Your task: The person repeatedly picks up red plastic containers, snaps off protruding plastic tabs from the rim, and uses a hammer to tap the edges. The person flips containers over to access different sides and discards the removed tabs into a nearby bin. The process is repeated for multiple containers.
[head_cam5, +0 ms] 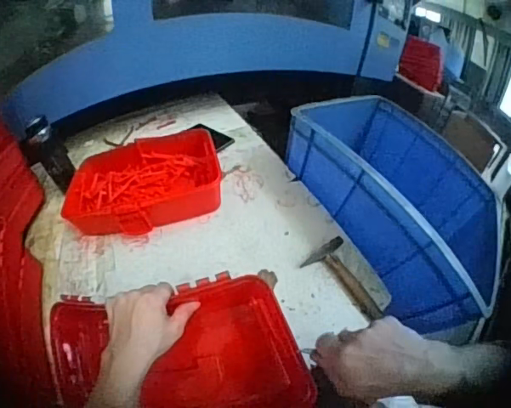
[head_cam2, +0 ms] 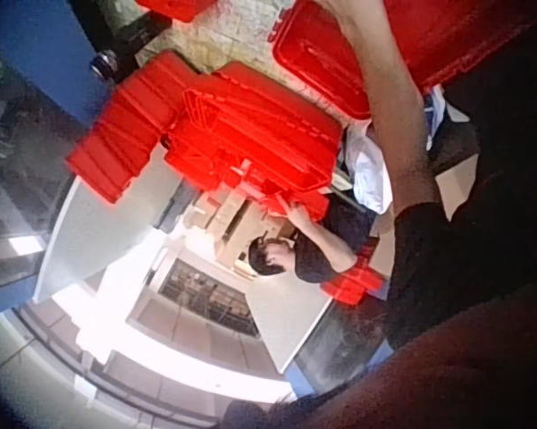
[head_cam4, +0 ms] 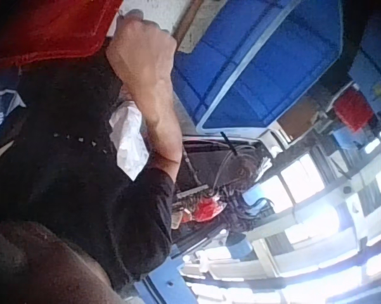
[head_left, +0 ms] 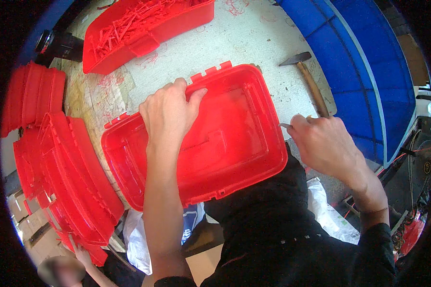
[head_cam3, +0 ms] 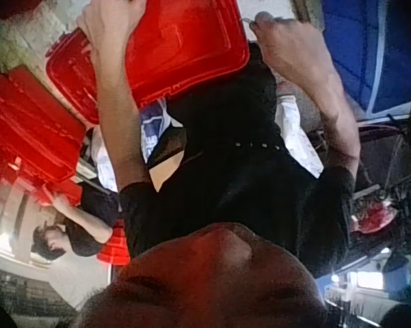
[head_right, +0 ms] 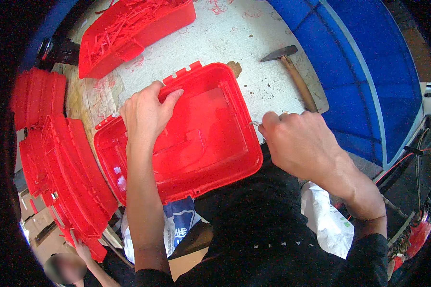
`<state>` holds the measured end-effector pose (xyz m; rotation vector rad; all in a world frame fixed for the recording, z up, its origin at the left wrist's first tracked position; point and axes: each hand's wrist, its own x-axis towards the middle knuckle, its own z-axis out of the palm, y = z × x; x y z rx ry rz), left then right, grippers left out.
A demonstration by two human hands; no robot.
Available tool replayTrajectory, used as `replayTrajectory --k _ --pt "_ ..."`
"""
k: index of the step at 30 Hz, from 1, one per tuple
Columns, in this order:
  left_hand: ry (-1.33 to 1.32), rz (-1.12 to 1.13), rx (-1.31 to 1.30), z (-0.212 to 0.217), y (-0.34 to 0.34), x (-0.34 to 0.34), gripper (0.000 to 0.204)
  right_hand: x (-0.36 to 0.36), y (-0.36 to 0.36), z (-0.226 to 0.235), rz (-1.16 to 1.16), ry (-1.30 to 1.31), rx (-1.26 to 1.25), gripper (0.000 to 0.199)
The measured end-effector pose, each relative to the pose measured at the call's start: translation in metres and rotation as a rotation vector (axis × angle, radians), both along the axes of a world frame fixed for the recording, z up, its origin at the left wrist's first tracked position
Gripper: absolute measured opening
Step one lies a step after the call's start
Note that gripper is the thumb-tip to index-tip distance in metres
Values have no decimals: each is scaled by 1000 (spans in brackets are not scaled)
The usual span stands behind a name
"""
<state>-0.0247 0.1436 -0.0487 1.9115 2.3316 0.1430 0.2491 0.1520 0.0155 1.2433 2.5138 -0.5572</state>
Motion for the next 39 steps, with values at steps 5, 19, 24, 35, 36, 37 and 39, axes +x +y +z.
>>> replayTrajectory --k 5,19,24,35,36,37,39 --pt "-14 -7 31 -1 -1 1 48 0 -5 -2 61 -76 6 22" --pt "-14 -53 21 -5 -4 1 45 11 -20 -50 -179 581 19 20" --pt "-30 -164 -11 11 -2 -18 34 28 12 -79 -668 777 -252 18" --pt "297 -356 483 92 -117 31 57 -46 77 -2 -317 1018 67 21" --pt "321 -378 447 75 -125 41 58 -55 78 3 -254 1113 31 23" --pt "366 -446 348 57 -135 49 57 -60 73 4 -288 1056 15 25" --pt "63 -511 157 21 -163 64 47 -63 59 -6 -144 922 63 28"
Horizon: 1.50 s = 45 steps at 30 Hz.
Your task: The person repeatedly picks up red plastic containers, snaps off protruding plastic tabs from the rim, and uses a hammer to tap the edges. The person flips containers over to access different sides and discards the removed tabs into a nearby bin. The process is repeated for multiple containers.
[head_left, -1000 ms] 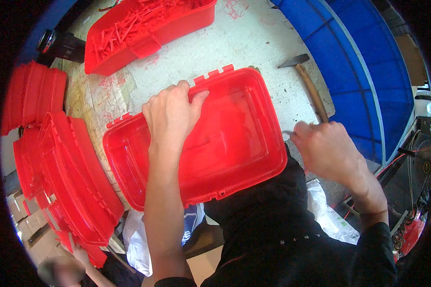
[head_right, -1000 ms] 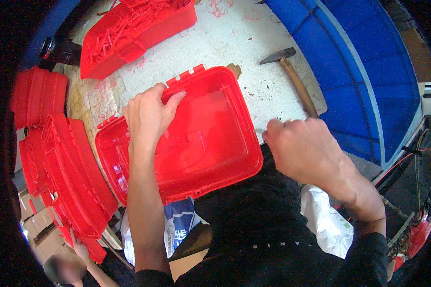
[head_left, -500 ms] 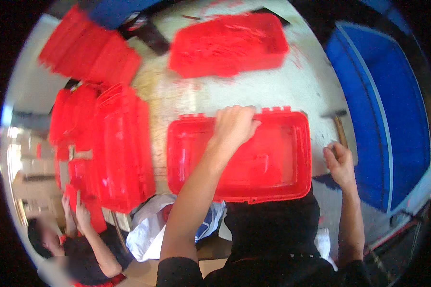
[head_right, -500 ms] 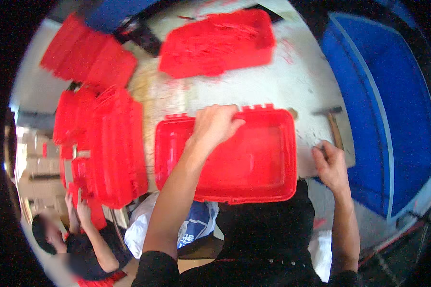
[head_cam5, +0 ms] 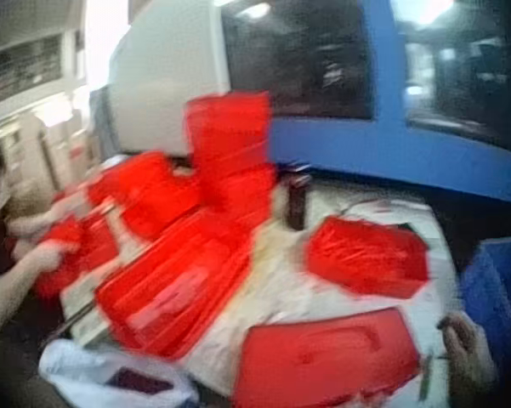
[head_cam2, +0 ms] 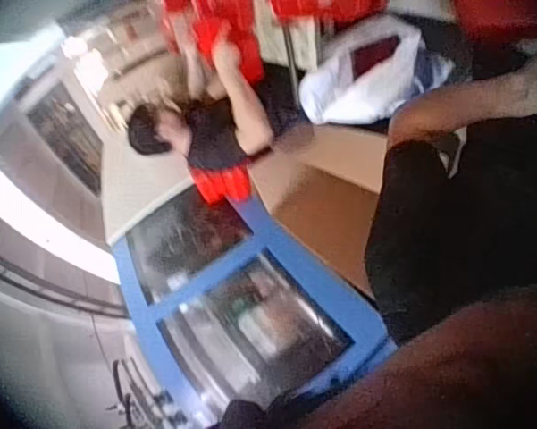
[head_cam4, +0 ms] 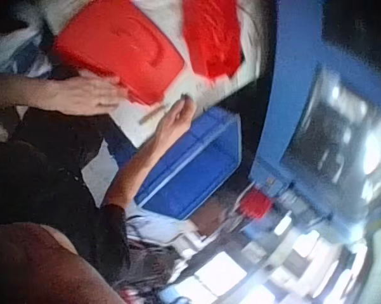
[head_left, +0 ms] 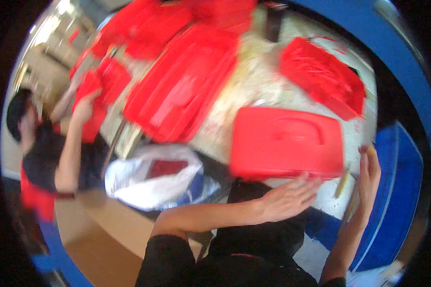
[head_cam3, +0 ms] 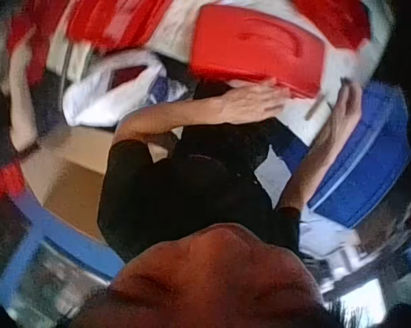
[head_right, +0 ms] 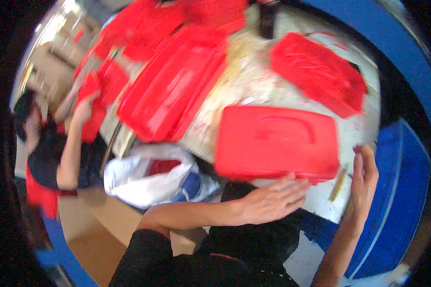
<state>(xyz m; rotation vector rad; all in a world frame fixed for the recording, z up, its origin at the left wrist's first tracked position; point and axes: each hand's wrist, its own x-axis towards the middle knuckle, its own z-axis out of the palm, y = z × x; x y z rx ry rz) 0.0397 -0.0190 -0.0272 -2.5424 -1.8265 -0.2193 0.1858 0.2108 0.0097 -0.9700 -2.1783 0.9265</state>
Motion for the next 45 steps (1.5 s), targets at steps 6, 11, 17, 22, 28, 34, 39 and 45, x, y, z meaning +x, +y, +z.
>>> replayTrajectory --k 6,11,17,22,28,34,39,45 --pt "-281 901 -238 -55 -199 -93 11 44 -47 -30 -33 -85 -80 8" --pt "-136 1269 -945 -167 -328 -244 33 59 -103 -48 -145 30 -215 14" --pt "-294 1311 -1080 -312 -321 -277 29 53 -163 -21 -13 -341 -142 8" --pt "-544 1473 -966 -343 -320 -281 25 73 -192 -21 -192 -311 -374 11" --pt "-1479 1728 -297 -350 -327 -243 21 37 -187 -34 162 -369 -222 16" --pt "-1654 1638 317 -200 -357 -211 6 -36 -191 -43 697 -192 52 27" --pt "-1091 1432 713 -15 -344 -118 2 -111 -264 -43 1079 256 229 46" --pt "-1978 917 656 60 -196 -34 4 -86 -265 1 1304 110 -202 50"
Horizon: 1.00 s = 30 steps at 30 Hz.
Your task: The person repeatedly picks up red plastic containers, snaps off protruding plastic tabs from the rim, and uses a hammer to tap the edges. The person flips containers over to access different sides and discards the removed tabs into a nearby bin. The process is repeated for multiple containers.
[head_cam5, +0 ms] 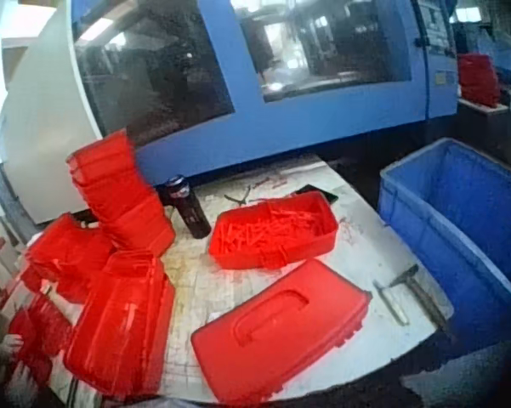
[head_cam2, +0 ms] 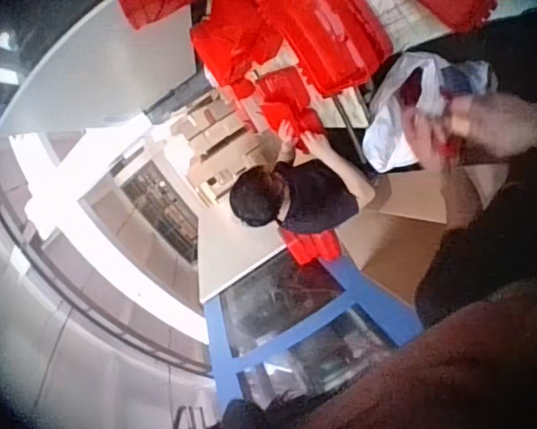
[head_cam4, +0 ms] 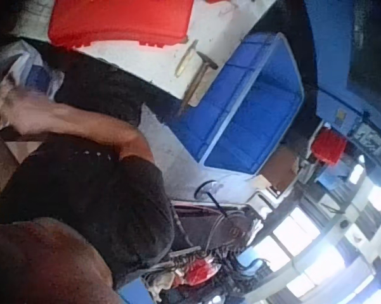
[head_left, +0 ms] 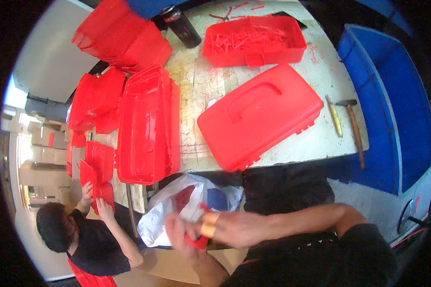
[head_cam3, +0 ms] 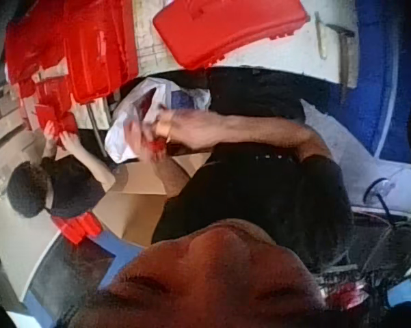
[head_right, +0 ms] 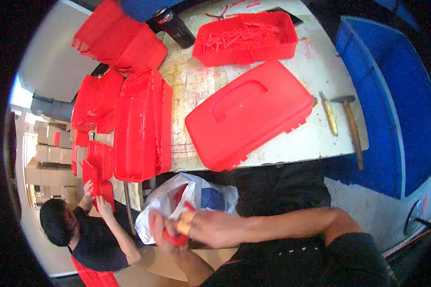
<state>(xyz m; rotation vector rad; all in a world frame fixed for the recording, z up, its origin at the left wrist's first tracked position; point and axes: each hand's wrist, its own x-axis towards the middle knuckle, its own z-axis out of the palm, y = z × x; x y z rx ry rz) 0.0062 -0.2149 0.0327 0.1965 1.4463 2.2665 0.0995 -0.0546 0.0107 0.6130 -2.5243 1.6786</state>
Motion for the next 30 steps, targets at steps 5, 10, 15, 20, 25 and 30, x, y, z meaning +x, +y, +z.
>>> replayTrajectory --k 5,10,15,20,25,30 --pt "-245 -434 212 -3 140 1 8 62 80 -6 -609 109 10 54" --pt "-273 -539 214 -6 195 22 9 76 94 -5 -896 199 38 50" --pt "504 -266 -252 -40 200 -38 24 60 106 -26 -789 258 97 32" --pt "1042 -17 -996 -89 197 -91 71 53 177 -13 -1097 213 -428 17" --pt "940 -282 -952 -99 205 -121 90 54 301 -28 -1543 37 296 17" --pt "1087 -549 -931 -75 205 -169 93 74 245 -87 -1378 -84 228 18"
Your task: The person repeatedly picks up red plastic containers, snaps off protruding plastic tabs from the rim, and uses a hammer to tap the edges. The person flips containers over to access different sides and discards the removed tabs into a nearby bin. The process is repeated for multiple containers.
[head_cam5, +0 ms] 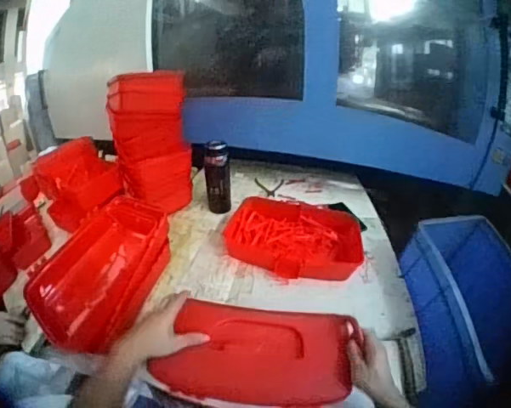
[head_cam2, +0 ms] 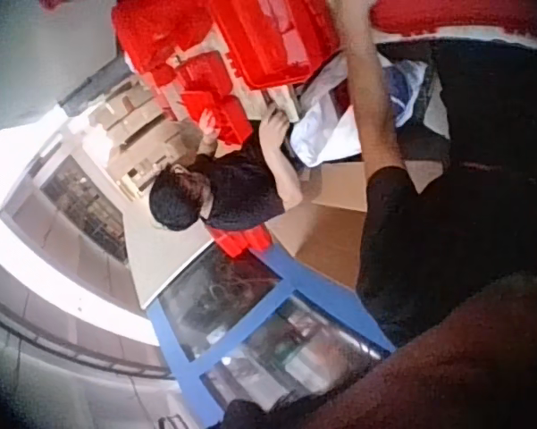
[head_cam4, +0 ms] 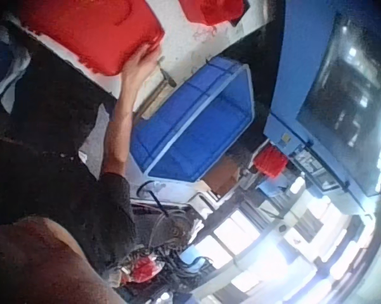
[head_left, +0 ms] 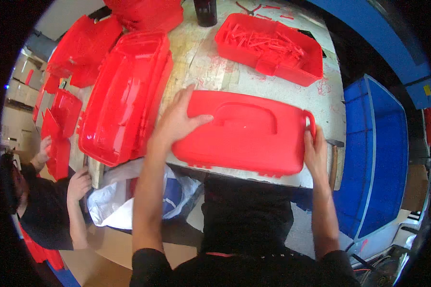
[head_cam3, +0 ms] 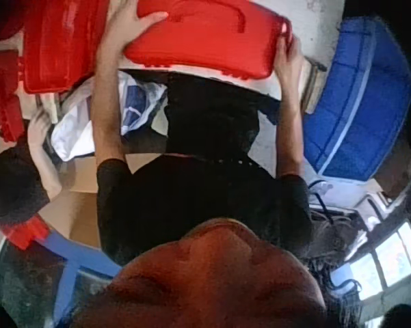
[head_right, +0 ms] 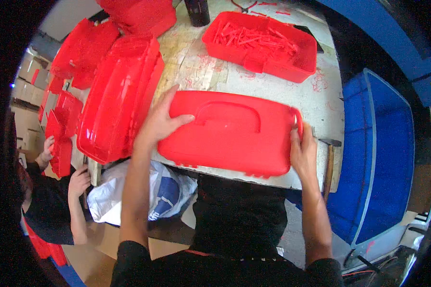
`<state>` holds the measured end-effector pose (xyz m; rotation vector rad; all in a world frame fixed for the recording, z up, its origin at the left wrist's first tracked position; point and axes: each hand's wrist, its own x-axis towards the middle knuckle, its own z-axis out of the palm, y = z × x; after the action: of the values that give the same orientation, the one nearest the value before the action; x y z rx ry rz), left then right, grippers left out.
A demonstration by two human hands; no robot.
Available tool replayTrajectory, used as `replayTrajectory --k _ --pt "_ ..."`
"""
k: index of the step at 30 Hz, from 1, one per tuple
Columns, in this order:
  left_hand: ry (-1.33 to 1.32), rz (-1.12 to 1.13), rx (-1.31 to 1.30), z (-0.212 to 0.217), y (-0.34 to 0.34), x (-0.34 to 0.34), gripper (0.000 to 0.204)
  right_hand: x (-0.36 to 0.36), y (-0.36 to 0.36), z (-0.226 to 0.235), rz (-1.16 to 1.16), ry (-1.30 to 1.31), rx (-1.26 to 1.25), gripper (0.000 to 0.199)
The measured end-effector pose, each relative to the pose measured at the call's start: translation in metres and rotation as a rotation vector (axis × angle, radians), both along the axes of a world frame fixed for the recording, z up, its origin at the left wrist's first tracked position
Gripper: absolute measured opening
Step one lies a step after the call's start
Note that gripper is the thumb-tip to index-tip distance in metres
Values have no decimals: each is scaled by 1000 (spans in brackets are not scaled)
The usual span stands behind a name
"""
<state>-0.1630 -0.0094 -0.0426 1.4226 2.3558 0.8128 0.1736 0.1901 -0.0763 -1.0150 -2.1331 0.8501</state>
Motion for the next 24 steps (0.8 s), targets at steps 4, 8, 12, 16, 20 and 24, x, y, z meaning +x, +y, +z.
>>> replayTrajectory --k 4,8,12,16,20,24 --pt "-94 -203 126 4 -2 -2 86 42 -62 6 -50 215 -610 16" --pt "20 -255 112 3 18 20 78 67 -92 8 -137 536 -741 21" --pt "35 -373 99 4 74 22 73 81 -93 15 -138 610 -871 25" --pt "100 -473 96 -9 118 24 71 68 -81 60 -102 346 -723 25" --pt "183 -624 111 -18 126 37 76 14 -57 89 70 293 -884 28" --pt "202 -461 -37 -13 119 52 84 -27 -70 76 235 62 -1075 34"
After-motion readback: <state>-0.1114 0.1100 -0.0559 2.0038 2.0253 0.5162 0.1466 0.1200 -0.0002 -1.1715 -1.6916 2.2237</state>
